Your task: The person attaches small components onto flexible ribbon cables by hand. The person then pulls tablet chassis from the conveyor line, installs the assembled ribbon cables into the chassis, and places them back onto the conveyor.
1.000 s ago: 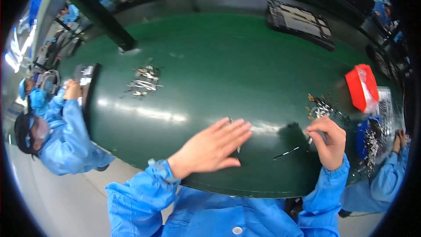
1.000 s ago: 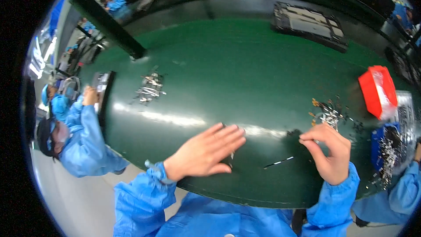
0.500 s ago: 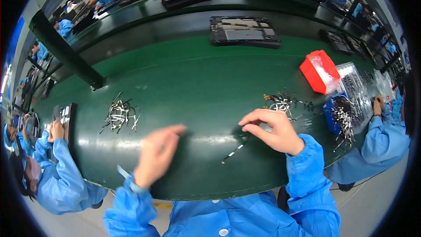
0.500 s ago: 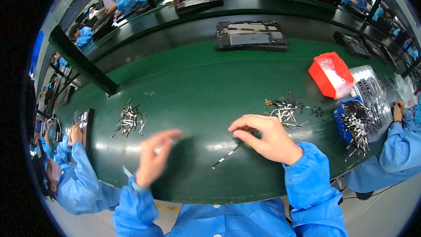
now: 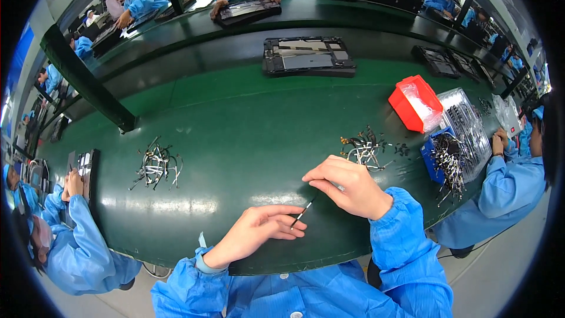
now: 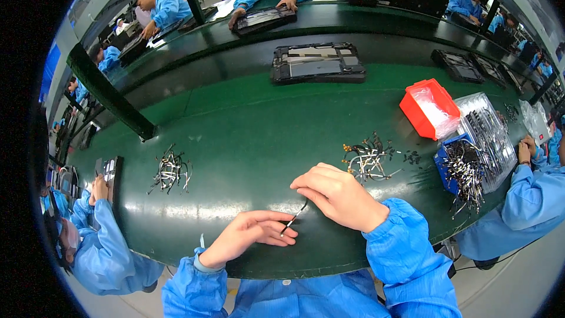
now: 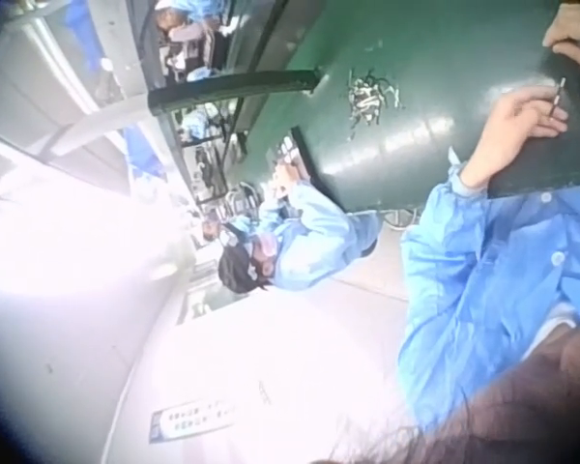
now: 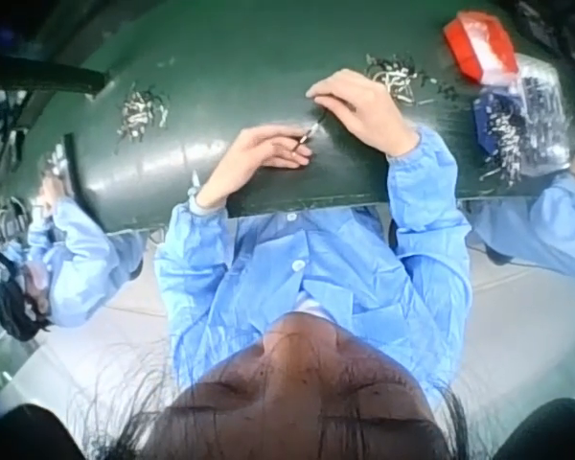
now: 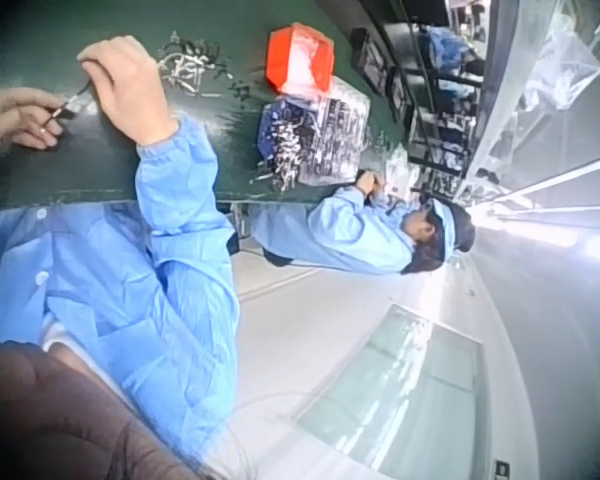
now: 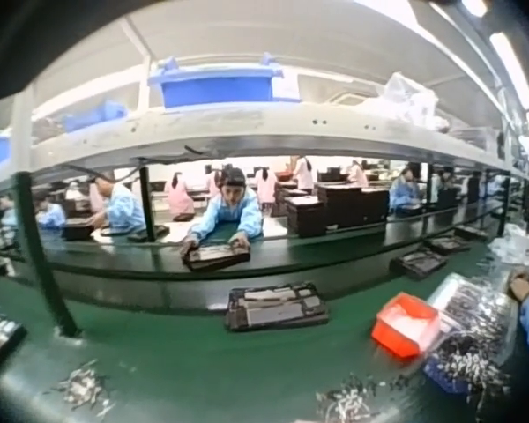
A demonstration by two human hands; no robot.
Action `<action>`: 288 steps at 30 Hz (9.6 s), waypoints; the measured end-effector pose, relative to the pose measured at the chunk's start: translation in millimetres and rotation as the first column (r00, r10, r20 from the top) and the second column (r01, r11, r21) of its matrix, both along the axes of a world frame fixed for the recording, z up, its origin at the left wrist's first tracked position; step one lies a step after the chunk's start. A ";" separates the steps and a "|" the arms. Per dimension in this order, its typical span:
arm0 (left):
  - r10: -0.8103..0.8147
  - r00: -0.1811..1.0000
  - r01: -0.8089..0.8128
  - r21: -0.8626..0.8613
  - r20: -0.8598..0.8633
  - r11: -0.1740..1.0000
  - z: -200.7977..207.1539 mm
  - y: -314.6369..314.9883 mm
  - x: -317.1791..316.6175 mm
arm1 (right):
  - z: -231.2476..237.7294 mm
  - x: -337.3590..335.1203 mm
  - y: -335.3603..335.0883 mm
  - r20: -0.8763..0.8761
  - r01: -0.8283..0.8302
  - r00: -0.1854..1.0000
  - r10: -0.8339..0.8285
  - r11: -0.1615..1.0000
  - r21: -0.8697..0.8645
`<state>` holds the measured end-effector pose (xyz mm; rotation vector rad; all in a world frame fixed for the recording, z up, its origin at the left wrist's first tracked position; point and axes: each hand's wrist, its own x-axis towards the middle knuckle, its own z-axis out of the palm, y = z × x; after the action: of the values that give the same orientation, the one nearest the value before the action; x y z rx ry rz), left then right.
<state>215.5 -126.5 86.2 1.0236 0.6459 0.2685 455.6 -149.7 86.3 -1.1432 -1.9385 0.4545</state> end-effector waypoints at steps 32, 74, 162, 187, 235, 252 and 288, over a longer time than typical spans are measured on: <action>0.243 0.967 -0.243 0.523 0.071 0.817 6.7 -49.9 2.9 | -4.6 -49.3 -57.8 -0.130 0.278 0.958 -0.255 0.936 0.218; 0.521 0.823 -0.525 0.656 0.228 0.542 -42.6 323.0 32.2 | -69.2 81.4 271.5 -0.149 0.526 0.766 -0.625 0.743 -0.413; 0.556 0.812 0.394 0.869 -0.177 -0.299 -25.0 -27.1 -82.4 | -35.9 -108.8 29.6 -0.305 -0.246 0.947 0.099 0.836 -0.491; 0.687 0.713 0.399 0.888 -0.143 -0.230 -31.8 -45.0 -36.5 | -35.2 -108.3 40.2 -0.377 -0.178 0.926 -0.030 0.844 -0.505; 0.716 0.659 0.513 0.833 -0.230 -0.205 -29.5 -44.8 -30.3 | -35.8 -113.4 36.5 0.478 -0.044 0.875 -0.075 0.972 0.233; 0.610 0.741 0.005 0.911 -0.281 0.413 -41.7 -56.7 -75.8 | -21.1 -38.2 -68.3 0.278 0.287 0.937 -0.210 0.918 -0.274; 0.916 0.399 0.522 0.815 0.029 -0.253 -69.5 108.2 -126.9 | -101.5 4.9 314.3 -0.547 0.315 0.722 -0.424 0.905 -0.285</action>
<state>88.6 -18.3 16.7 2.8527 1.9920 0.9479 460.5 164.6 -15.2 -1.2699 -1.0947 0.6772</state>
